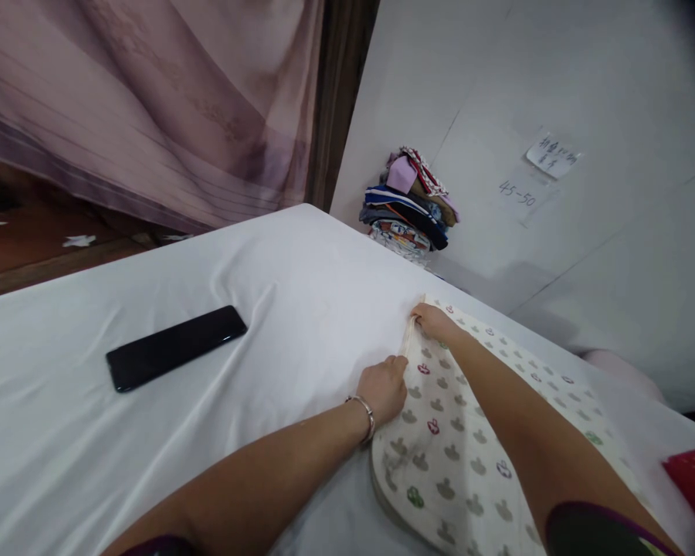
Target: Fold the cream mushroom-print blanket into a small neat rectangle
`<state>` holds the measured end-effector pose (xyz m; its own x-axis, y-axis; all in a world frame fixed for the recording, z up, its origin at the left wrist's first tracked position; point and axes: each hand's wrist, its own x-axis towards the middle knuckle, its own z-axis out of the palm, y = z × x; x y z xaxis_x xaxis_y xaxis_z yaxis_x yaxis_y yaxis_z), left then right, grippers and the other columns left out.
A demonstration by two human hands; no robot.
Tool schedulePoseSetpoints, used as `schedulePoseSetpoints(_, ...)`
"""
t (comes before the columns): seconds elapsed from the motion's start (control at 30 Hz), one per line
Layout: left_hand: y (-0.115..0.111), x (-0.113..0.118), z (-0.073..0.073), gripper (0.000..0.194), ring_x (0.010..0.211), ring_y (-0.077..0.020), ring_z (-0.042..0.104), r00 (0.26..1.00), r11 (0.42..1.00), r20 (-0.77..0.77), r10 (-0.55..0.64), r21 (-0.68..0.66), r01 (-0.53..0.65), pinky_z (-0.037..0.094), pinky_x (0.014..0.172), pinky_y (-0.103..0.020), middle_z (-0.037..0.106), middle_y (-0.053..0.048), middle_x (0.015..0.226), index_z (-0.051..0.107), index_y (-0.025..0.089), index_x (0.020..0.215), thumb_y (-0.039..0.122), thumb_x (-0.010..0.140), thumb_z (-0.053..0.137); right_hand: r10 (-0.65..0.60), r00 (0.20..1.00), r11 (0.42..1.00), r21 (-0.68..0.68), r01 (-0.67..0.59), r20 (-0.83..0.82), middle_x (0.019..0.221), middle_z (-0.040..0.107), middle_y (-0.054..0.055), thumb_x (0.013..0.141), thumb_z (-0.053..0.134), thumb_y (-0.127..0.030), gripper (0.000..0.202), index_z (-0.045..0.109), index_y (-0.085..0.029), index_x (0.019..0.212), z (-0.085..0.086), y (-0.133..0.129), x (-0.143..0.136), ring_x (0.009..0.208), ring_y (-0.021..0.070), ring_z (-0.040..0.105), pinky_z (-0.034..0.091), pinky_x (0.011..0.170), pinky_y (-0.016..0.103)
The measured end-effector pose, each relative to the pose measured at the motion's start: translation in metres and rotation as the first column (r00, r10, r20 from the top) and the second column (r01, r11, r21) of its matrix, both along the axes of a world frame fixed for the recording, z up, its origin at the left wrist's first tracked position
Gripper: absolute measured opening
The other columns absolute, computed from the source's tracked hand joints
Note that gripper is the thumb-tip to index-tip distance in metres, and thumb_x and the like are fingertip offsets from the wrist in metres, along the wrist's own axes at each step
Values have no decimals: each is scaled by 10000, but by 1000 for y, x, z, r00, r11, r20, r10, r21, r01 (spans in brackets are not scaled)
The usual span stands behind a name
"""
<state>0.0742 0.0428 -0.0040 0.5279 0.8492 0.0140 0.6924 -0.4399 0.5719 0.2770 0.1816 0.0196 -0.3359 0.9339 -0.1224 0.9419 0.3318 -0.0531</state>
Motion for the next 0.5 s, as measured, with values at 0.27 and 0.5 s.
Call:
schedulePoseSetpoints(0.27, -1, 0, 2, 231, 877, -200, 590, 999, 999, -46, 4, 35, -3, 445, 719, -322, 582, -62, 988, 479, 190, 1017, 181, 807, 386, -41, 997, 997, 66, 46, -69, 1226, 547, 82, 705, 431, -45, 502, 568, -179, 1169, -5, -3, -3, 1076, 195, 522, 372, 953, 291)
schedulePoseSetpoints(0.5, 0, -1, 3, 206, 850, -204, 590, 998, 999, -68, -10, 48, 13, 455, 689, -320, 583, -66, 971, 495, 184, 976, 187, 797, 393, -267, 949, 920, 249, 302, -166, 1401, 356, 99, 798, 353, -155, 486, 441, -168, 1275, -13, -4, 23, 1160, 195, 468, 382, 971, 317)
